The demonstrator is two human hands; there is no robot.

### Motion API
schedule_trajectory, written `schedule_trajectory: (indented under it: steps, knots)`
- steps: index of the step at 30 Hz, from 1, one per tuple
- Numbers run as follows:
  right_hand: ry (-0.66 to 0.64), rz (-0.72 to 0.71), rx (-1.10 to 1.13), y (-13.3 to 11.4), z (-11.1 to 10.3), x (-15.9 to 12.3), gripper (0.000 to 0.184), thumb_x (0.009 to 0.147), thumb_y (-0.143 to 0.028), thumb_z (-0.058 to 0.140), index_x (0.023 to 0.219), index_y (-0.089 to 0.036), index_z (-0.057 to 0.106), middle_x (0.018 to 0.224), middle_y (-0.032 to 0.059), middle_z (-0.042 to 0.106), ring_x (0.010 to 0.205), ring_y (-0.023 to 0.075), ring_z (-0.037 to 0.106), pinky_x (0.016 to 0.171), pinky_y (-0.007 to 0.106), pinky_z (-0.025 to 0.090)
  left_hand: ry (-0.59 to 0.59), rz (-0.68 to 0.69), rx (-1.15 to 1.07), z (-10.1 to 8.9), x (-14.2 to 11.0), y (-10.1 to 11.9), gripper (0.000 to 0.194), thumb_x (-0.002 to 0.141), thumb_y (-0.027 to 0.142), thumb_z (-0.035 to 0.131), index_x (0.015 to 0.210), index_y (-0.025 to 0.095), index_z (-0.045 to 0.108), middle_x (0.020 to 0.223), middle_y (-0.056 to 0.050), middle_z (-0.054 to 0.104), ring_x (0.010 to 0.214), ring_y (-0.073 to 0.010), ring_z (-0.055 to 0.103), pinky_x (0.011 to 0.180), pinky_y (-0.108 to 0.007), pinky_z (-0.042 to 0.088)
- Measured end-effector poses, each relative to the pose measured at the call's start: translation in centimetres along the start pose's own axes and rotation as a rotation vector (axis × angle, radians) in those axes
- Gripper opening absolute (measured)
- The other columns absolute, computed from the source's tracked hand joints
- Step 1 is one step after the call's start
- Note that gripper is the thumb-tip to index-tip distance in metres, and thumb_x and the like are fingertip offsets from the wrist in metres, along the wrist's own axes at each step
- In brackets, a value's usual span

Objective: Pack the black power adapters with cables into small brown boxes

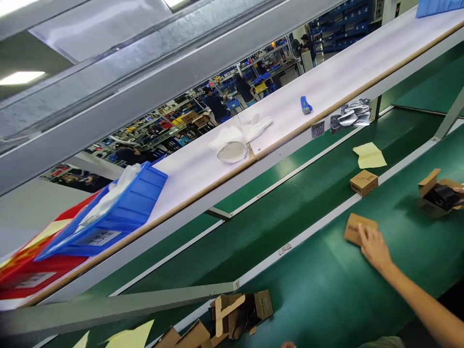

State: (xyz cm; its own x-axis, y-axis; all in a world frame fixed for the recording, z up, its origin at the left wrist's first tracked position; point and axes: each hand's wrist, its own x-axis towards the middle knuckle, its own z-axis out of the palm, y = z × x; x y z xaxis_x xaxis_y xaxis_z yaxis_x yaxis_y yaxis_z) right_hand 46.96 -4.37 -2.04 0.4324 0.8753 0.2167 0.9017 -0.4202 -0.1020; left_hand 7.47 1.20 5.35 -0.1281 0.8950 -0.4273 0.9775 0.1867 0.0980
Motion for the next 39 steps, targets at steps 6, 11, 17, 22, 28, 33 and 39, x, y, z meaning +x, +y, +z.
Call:
schedule_trajectory:
  steps: [6,11,17,22,28,33,39]
  knots:
    - [-0.192,-0.416,0.263,-10.5,-1.4,-8.7,0.065,0.081,-0.022,0.050,0.143,-0.021,0.029,0.123,0.0126,0.053,0.110,0.0281,0.050,0.095,0.043,0.042,-0.353,0.177,-0.286,2.8,-3.5,-2.9,0.020,0.074,0.041,0.065,0.079,0.021,0.064,0.084,-0.002,0.066,0.086,-0.0199,0.060,0.078,-0.030,0.046]
    - [-0.426,-0.493,0.408,-13.2,-1.2,-8.5,0.069,0.082,-0.043,0.053,0.142,-0.017,0.031,0.138,0.0167,0.042,0.125,0.0319,0.040,0.099,0.046,0.039,-0.637,0.015,-0.873,6.1,-5.0,-1.6,0.038,0.069,0.050,0.069,0.074,0.013,0.061,0.074,-0.006,0.063,0.083,-0.0207,0.060,0.085,-0.035,0.045]
    - [-0.768,-0.577,0.468,-15.9,0.4,-9.4,0.057,0.084,-0.040,0.049,0.135,-0.014,0.044,0.123,0.0166,0.056,0.111,0.0293,0.053,0.096,0.041,0.041,-0.627,-0.230,-1.261,10.4,-5.4,-1.4,0.052,0.080,0.060,0.054,0.081,0.009,0.060,0.084,-0.015,0.065,0.081,-0.0196,0.066,0.079,-0.032,0.052]
    - [-0.808,-0.534,0.451,-16.2,1.1,-10.2,0.048,0.090,-0.035,0.038,0.133,-0.015,0.047,0.121,0.0157,0.056,0.108,0.0258,0.056,0.092,0.037,0.044,-0.538,-0.251,-1.431,12.1,-5.0,-2.6,0.045,0.072,0.052,0.070,0.079,0.009,0.060,0.082,-0.014,0.067,0.080,-0.0190,0.066,0.085,-0.034,0.051]
    - [-0.867,-0.535,0.439,-16.1,1.6,-9.1,0.048,0.089,-0.037,0.040,0.131,-0.017,0.049,0.121,0.0122,0.058,0.105,0.0245,0.058,0.089,0.035,0.045,-0.542,-0.154,-1.441,13.1,-4.1,-3.3,0.038,0.062,0.040,0.080,0.073,0.008,0.063,0.077,-0.010,0.068,0.081,-0.0178,0.066,0.093,-0.039,0.047]
    - [-0.860,-0.579,0.407,-16.2,0.9,-8.4,0.047,0.088,-0.036,0.039,0.130,-0.018,0.050,0.120,0.0111,0.060,0.104,0.0235,0.058,0.090,0.034,0.044,-0.540,-0.135,-1.424,13.0,-5.1,-5.4,0.042,0.063,0.043,0.079,0.084,0.009,0.066,0.090,-0.011,0.069,0.093,-0.0210,0.064,0.093,-0.039,0.047]
    - [-0.742,-0.624,0.306,-18.6,-1.0,-9.7,0.060,0.085,-0.039,0.042,0.137,-0.010,0.039,0.129,0.0190,0.050,0.116,0.0331,0.046,0.096,0.045,0.036,-0.648,-0.114,-1.389,12.1,-5.1,-4.7,0.055,0.077,0.061,0.057,0.087,0.008,0.064,0.095,-0.018,0.068,0.082,-0.0215,0.067,0.084,-0.041,0.052]
